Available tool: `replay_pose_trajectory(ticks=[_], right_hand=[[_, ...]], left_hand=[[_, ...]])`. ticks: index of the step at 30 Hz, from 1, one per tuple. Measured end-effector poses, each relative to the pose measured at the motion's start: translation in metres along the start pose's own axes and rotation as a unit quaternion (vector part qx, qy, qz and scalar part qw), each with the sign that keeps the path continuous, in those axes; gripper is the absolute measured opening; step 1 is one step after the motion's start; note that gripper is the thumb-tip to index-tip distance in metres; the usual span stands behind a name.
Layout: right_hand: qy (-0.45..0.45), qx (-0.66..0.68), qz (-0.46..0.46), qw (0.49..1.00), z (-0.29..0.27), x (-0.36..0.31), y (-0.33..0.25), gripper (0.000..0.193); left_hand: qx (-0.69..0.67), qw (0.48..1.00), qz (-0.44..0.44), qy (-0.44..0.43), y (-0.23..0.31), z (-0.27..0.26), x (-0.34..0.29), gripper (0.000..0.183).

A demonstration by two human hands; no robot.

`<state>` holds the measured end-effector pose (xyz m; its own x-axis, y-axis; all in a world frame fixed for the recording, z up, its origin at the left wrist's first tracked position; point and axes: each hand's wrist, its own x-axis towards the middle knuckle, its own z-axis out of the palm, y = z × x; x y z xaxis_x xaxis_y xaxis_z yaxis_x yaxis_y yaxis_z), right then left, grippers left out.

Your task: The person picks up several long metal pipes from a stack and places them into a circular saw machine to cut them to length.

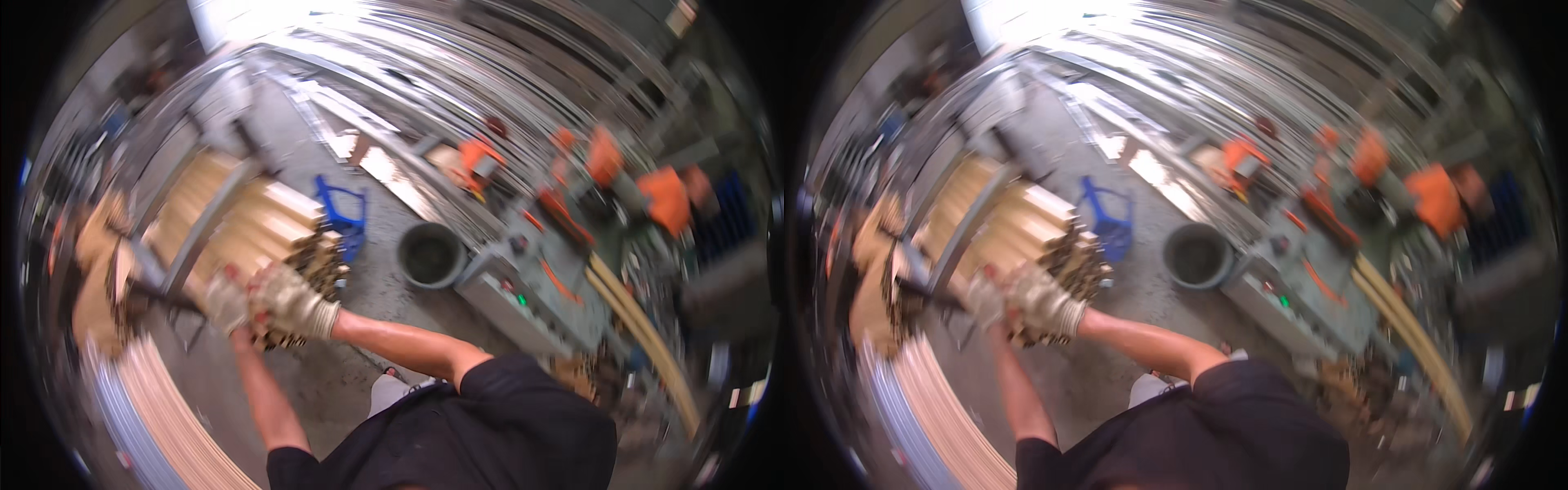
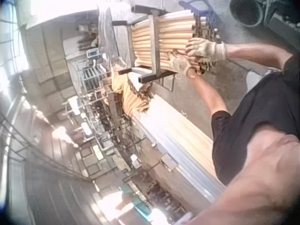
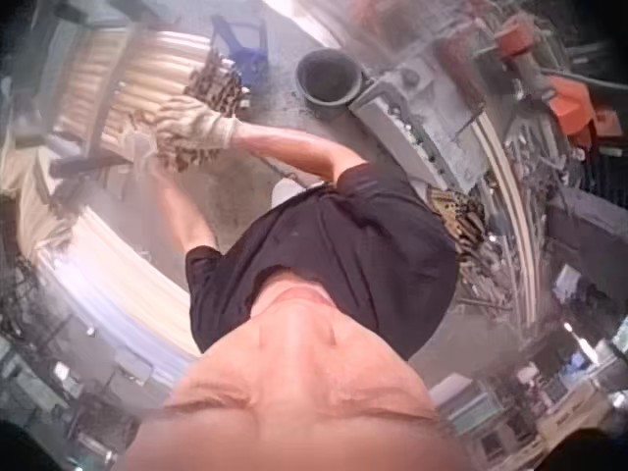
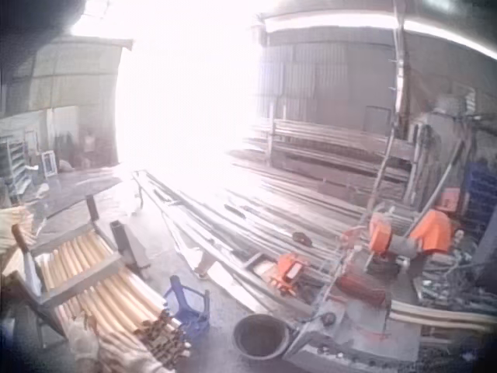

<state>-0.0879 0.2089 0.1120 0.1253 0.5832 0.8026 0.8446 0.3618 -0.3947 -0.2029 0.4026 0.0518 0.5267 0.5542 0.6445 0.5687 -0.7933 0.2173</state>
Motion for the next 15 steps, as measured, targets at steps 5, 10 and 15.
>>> replay_pose_trajectory(ticks=[5,10,15], right_hand=[[-0.102,0.021,0.220,0.970,-0.130,-0.173,0.021,0.029],[-0.098,-0.096,0.685,0.715,-0.307,-0.408,0.004,0.028],[0.109,-0.335,0.793,0.497,-0.483,-0.549,0.005,0.024]], left_hand=[[-0.021,0.991,-0.119,0.065,0.072,-0.064,0.009,0.039],[-0.320,0.934,0.130,-0.088,0.351,-0.031,-0.013,0.027],[-0.390,0.736,0.302,-0.464,0.507,0.074,-0.101,0.033]])
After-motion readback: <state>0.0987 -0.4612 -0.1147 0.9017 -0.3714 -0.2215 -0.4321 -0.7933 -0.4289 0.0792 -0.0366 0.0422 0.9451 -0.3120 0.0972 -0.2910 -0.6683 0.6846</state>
